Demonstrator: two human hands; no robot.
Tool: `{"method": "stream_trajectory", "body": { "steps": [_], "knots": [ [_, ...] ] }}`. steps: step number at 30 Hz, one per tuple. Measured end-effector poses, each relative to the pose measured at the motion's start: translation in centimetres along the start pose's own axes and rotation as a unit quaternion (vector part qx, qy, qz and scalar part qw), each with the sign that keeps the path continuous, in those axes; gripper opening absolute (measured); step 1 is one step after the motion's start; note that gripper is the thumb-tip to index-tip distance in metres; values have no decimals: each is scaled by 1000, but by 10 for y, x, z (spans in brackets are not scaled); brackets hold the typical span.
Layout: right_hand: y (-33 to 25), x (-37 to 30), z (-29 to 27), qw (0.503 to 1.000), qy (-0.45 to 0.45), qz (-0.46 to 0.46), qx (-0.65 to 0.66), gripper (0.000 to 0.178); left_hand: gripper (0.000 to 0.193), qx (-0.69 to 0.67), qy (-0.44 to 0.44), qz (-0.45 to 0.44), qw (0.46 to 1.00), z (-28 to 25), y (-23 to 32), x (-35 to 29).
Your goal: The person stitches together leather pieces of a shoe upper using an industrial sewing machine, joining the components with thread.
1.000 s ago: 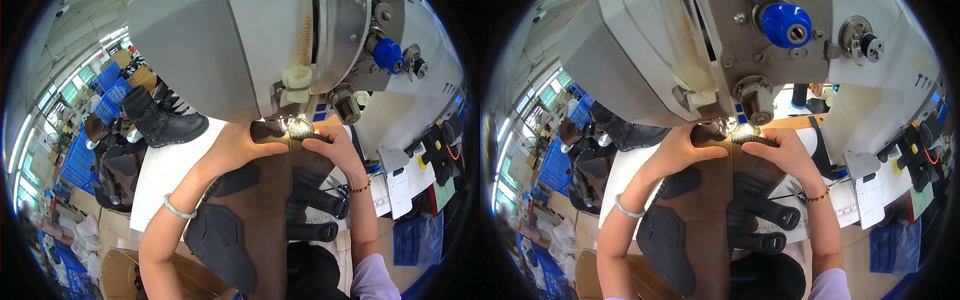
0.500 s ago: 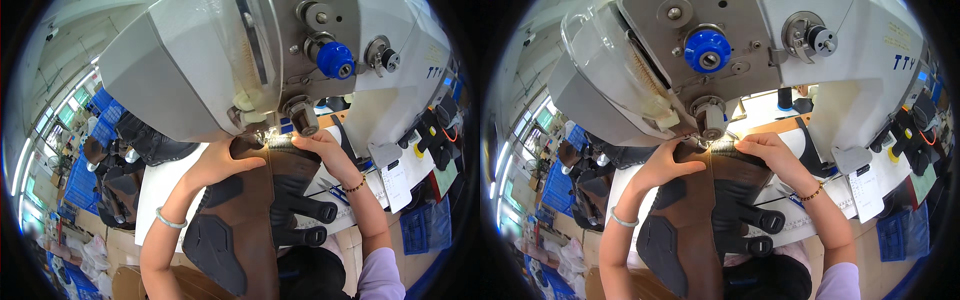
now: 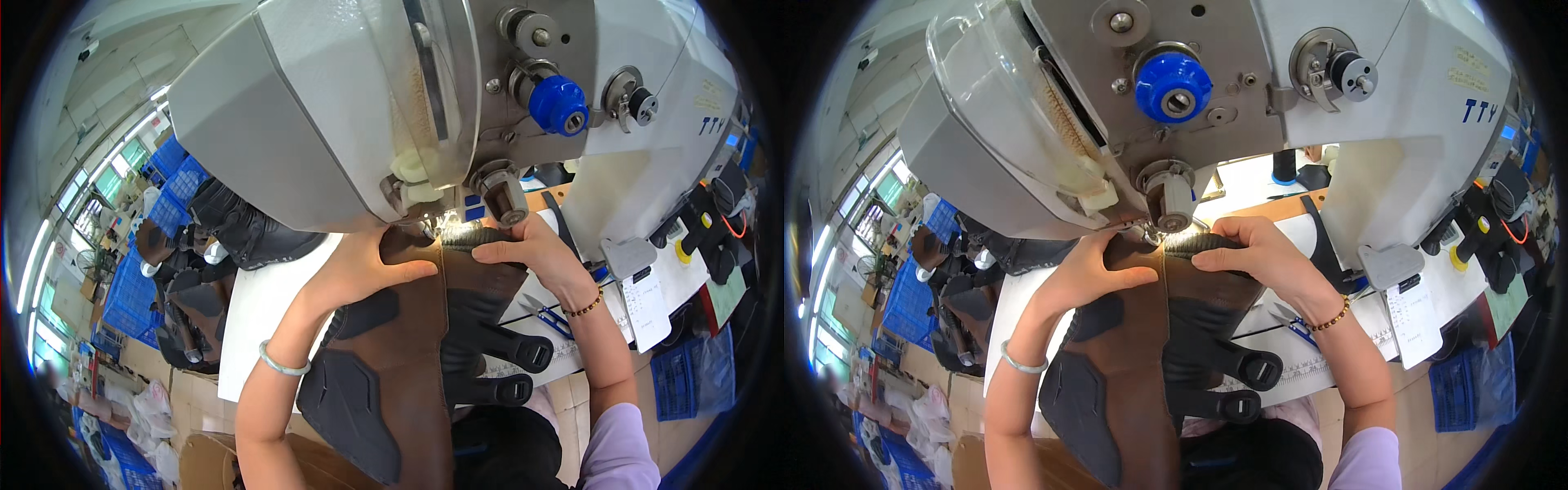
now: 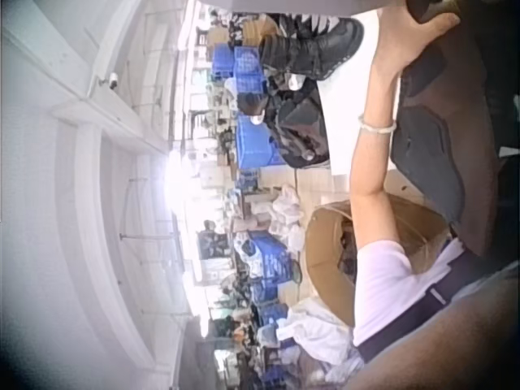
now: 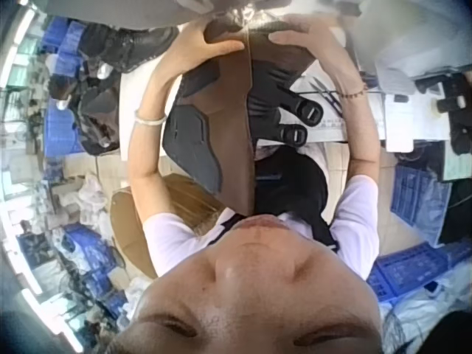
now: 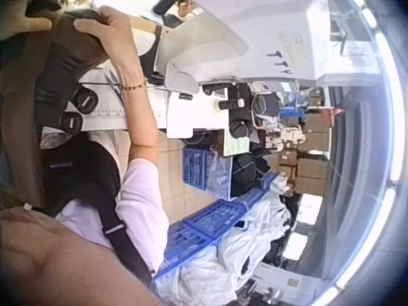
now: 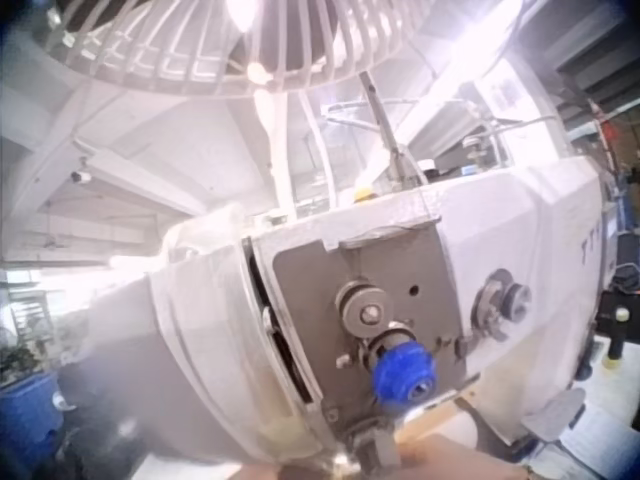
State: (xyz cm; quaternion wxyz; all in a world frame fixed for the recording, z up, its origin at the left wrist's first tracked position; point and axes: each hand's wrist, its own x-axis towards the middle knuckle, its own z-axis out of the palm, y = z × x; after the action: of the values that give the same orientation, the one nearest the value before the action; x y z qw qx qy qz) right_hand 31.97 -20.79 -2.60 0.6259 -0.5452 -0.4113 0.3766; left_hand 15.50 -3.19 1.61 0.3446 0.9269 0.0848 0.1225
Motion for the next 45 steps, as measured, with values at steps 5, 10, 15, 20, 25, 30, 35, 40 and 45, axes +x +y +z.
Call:
{"method": "stream_trajectory", "body": {
  "steps": [5, 10, 15, 20, 25, 30, 35, 40, 45],
  "knots": [
    [2, 4, 0, 1000, 8, -10, 1, 14, 64, -21, 28, -16, 999, -2, -6, -1],
    [2, 8, -2, 999, 32, -24, 9, 12, 68, -37, 19, -93, 995, -1, 16, -5],
    [3, 9, -7, 999, 26, -41, -23, 13, 53, -51, 81, -5, 995, 9, 3, -7],
    [2, 7, -8, 999, 25, -32, -27, 14, 49, -62, 94, 20, 993, 13, -6, -3],
    [-9, 8, 1, 997, 44, -50, -38, 16, 43, -68, 96, 11, 993, 7, -11, 1],
    [-9, 12, -2, 997, 36, -52, -44, 19, 49, -12, 67, 20, 997, 0, -7, -2],
    [-10, 12, -10, 996, 49, -45, -60, 18, 62, 124, 162, -92, 975, 18, 35, -39],
    [-9, 14, -8, 997, 32, -39, -55, 17, 64, 157, -26, -38, 987, 21, 61, -142],
    [-6, 18, -6, 998, 9, -56, -41, 17, 67, 356, -133, -47, 924, 50, 54, -192]
  ]
}}
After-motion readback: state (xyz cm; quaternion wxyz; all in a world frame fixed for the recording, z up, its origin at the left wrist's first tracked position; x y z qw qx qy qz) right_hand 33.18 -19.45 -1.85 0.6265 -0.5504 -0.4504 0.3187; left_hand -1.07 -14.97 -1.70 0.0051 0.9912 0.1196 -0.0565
